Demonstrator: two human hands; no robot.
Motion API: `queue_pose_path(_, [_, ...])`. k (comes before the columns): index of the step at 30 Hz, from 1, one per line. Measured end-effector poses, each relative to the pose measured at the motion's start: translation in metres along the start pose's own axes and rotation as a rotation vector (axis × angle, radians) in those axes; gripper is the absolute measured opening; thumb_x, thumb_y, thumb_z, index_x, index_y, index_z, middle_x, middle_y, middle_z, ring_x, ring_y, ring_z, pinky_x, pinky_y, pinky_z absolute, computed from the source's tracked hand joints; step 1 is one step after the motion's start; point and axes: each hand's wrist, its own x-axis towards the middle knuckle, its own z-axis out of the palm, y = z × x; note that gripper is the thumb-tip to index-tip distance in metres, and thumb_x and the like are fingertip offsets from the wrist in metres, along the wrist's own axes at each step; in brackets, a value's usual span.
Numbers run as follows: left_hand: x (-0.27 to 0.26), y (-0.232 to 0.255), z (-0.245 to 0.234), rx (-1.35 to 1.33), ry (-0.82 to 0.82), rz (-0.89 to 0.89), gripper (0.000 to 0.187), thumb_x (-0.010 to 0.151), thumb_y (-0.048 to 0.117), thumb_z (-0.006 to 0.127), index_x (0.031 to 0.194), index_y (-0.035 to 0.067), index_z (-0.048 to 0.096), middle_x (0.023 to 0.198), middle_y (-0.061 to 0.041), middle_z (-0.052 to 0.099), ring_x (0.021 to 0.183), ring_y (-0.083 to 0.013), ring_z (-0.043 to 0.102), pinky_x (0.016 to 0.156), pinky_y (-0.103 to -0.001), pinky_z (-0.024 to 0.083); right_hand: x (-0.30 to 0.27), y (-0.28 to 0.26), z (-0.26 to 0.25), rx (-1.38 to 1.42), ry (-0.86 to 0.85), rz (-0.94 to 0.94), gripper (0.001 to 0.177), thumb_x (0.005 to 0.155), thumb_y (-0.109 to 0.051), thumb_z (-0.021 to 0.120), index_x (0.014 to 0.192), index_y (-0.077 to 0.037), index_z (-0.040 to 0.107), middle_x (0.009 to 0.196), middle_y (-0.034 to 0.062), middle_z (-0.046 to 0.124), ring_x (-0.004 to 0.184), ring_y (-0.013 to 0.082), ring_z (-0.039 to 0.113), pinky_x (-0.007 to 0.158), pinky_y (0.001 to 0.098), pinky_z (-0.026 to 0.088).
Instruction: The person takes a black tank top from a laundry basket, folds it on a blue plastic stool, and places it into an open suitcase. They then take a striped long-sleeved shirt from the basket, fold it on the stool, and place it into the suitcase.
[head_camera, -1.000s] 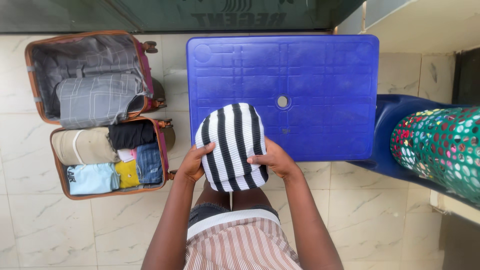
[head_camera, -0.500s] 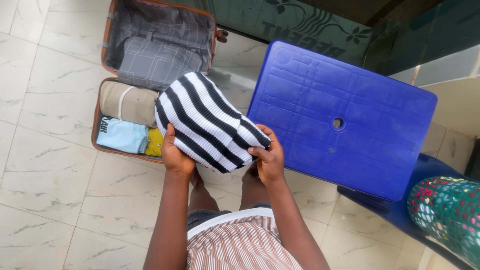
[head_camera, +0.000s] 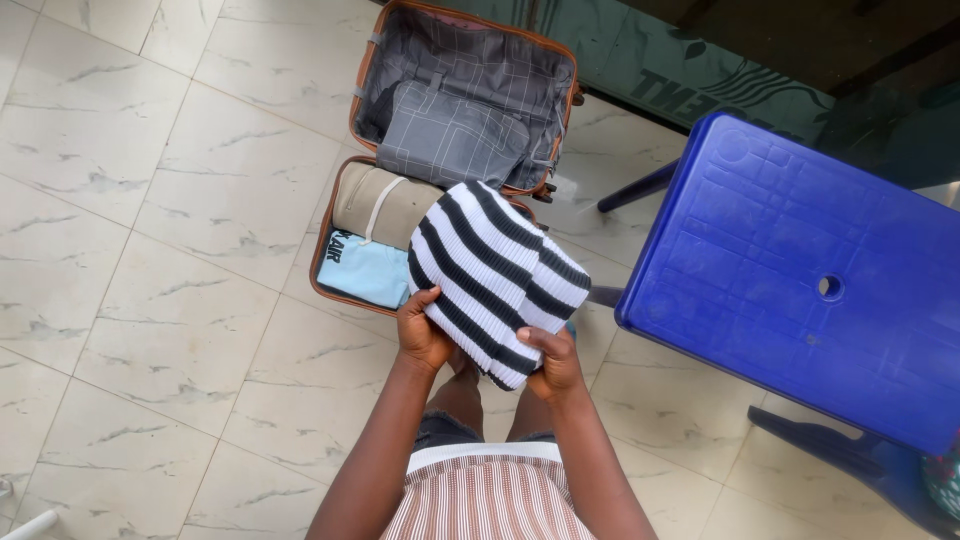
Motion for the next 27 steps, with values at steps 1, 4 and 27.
queue_pose_path(1, [0.005,0.008,-0.013,0.057,0.017,0.038,0.057,0.084,0.019,0.066,0.138,0.002,0.057,0.135,-0.013,0.063,0.127,-0.0342,0.058,0.114,-0.049,0.044,-0.001,0.004,0.004,-0.056,0.002,-0.019,0.073,0.072,-0.002,0.070,0.141,0.004,0.049,0.128,0.0149,0.065,0.118,0.0289,0.064,0.101,0.0413,0.053])
queue_pose_path(4, [0.015,0.020,-0.041,-0.032,0.085,-0.025,0.051,0.085,0.022,0.063,0.134,0.007,0.060,0.132,-0.011,0.065,0.124,-0.0332,0.057,0.110,-0.049,0.045,0.003,0.011,0.013,-0.354,-0.014,-0.011,0.066,0.070,0.002,0.072,0.135,0.003,0.055,0.120,0.0141,0.069,0.113,0.0284,0.066,0.096,0.0406,0.054])
queue_pose_path(27, [0.103,0.157,-0.127,0.031,-0.077,-0.417,0.055,0.084,0.012,0.055,0.138,0.006,0.059,0.128,-0.009,0.070,0.112,-0.0241,0.065,0.096,-0.039,0.052,0.133,0.039,0.212,-1.698,-0.593,0.033,0.070,0.068,-0.006,0.075,0.136,-0.018,0.063,0.102,0.0085,0.070,0.094,0.0287,0.062,0.085,0.0407,0.046])
